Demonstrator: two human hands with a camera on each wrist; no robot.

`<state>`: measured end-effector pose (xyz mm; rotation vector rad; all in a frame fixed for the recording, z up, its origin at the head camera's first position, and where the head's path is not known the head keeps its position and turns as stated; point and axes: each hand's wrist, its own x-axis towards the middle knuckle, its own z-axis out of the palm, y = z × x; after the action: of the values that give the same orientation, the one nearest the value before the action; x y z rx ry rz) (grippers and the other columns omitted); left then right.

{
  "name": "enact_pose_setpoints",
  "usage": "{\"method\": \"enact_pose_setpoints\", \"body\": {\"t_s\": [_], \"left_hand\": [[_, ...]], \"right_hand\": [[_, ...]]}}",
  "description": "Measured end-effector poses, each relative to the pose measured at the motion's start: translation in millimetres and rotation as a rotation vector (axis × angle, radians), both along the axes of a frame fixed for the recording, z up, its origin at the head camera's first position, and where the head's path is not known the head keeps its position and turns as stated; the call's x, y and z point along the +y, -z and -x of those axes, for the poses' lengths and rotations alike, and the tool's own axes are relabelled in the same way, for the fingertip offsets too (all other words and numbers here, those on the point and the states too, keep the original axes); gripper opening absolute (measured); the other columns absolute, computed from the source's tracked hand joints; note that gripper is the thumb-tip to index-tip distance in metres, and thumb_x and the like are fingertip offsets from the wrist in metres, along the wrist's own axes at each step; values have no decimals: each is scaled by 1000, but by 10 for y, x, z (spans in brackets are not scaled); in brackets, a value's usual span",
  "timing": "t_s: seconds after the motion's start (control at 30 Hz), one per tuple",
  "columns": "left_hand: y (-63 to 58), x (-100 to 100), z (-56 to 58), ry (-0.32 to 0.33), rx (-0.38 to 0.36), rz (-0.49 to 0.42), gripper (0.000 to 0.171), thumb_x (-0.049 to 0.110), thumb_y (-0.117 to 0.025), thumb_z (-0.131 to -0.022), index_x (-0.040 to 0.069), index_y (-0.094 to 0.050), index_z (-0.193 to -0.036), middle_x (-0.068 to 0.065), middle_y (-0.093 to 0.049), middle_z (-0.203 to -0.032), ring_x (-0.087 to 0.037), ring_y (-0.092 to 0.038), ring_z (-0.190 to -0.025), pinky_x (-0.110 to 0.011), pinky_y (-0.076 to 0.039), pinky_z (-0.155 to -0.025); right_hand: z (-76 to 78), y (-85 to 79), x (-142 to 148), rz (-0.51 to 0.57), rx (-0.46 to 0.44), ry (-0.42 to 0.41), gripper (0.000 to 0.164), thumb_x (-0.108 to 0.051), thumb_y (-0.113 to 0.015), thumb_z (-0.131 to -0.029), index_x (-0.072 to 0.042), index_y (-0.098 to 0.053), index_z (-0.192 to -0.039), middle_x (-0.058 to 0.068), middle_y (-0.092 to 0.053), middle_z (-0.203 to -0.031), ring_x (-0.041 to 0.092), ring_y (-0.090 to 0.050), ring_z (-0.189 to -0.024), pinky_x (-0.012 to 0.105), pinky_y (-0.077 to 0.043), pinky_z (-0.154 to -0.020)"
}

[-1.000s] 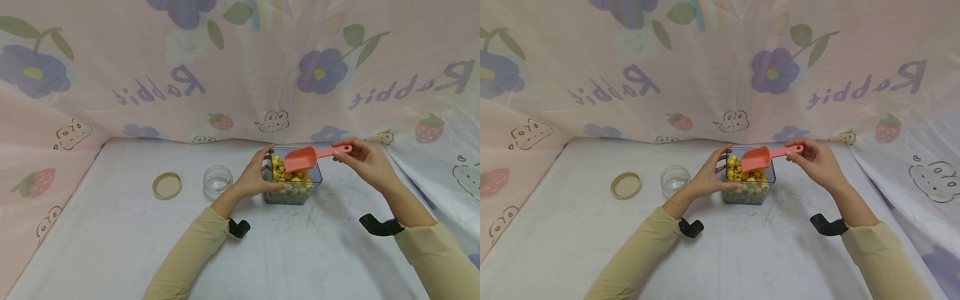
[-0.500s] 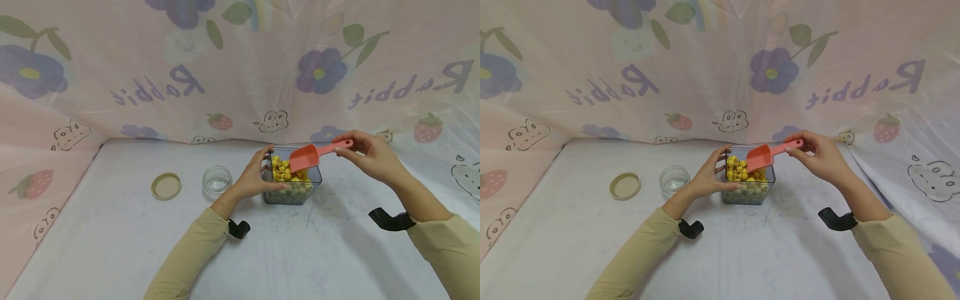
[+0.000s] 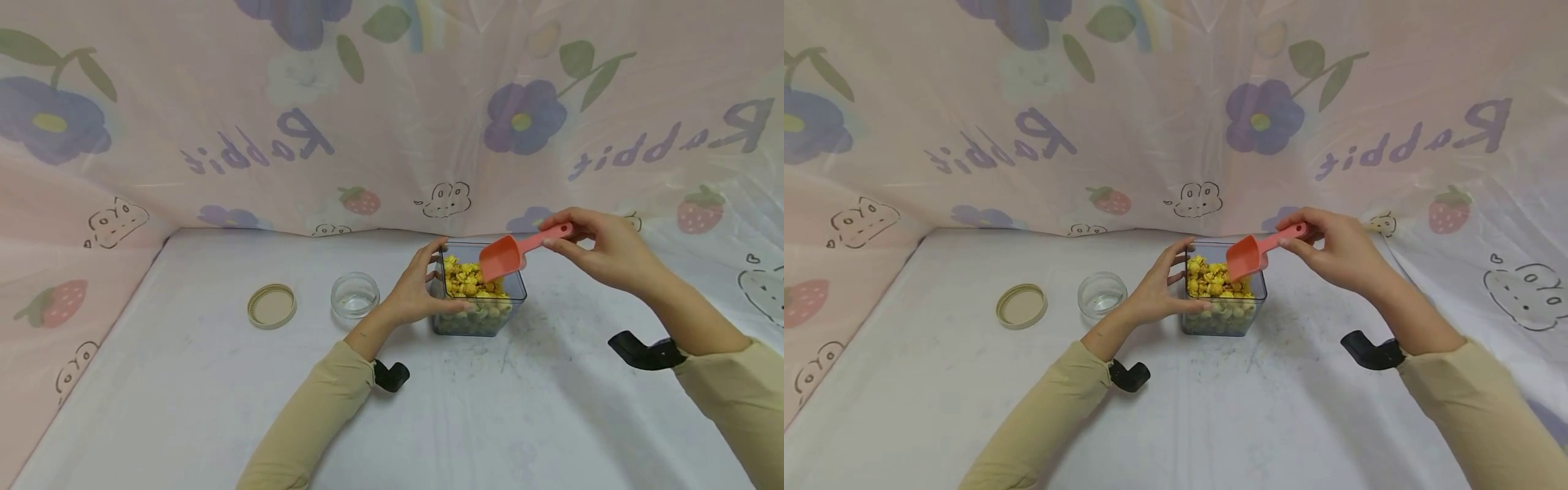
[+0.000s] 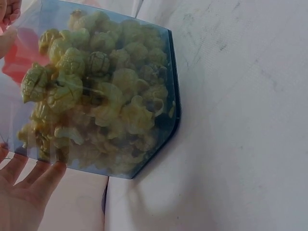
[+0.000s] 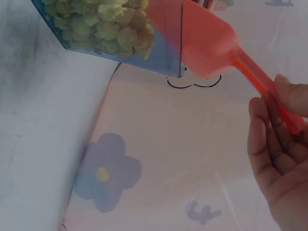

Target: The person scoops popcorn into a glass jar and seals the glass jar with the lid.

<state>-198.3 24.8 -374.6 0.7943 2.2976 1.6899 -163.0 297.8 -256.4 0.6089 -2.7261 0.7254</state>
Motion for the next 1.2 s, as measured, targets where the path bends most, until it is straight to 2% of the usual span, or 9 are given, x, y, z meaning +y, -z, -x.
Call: {"method": "enact_pose_setpoints", "body": {"t_s": [0.13,0.37,0.6,0.8,1.07,1.2], "left_hand": [[1,1,-1,2,-1,-5,106,20,-87,-70,24,-19,-152,-5,-30,-150,-21,-33,-137,-39,-40,-109],[23,-4,-15,-2,-1,-2,107,21,-86,-71,25,-18,-152,-8,-29,-151,-22,-33,-137,-39,-39,-110],[12,-2,-20,-5,1,-2,106,21,-86,-71,26,-17,-152,-7,-28,-151,-21,-33,-137,-38,-38,-110],[4,-7,-18,-9,-9,-2,106,20,-86,-70,27,-18,-152,-5,-28,-151,-21,-32,-137,-38,-38,-110],[35,19,-11,0,-13,-13,106,19,-86,-71,27,-18,-152,-7,-27,-152,-21,-32,-137,-38,-39,-110],[28,15,-7,-7,-5,-11,106,19,-86,-70,27,-18,-152,-5,-27,-151,-22,-32,-138,-38,-39,-110]], "right_hand": [[-1,-50,-46,-77,29,-12,23,-8,-73,-84,-9,-68,-107,-1,-65,-86,-11,-54,-77,14,-40,-60],[-16,-139,-172,-185,67,-40,21,-8,-74,-82,-8,-68,-102,-1,-66,-84,9,-57,-73,21,-41,-56],[-26,-163,-238,-193,73,-76,19,-5,-74,-83,-6,-67,-100,-1,-64,-82,8,-54,-70,20,-44,-57],[9,-47,-177,-130,8,-28,16,-10,-72,-86,-8,-67,-101,0,-65,-80,6,-61,-72,20,-44,-57],[44,243,-94,113,-205,9,22,-9,-65,-91,2,-64,-109,12,-66,-87,-1,-62,-72,15,-51,-63],[41,336,-50,210,-244,21,22,-7,-64,-91,4,-64,-111,8,-66,-88,1,-64,-72,14,-52,-65]]}}
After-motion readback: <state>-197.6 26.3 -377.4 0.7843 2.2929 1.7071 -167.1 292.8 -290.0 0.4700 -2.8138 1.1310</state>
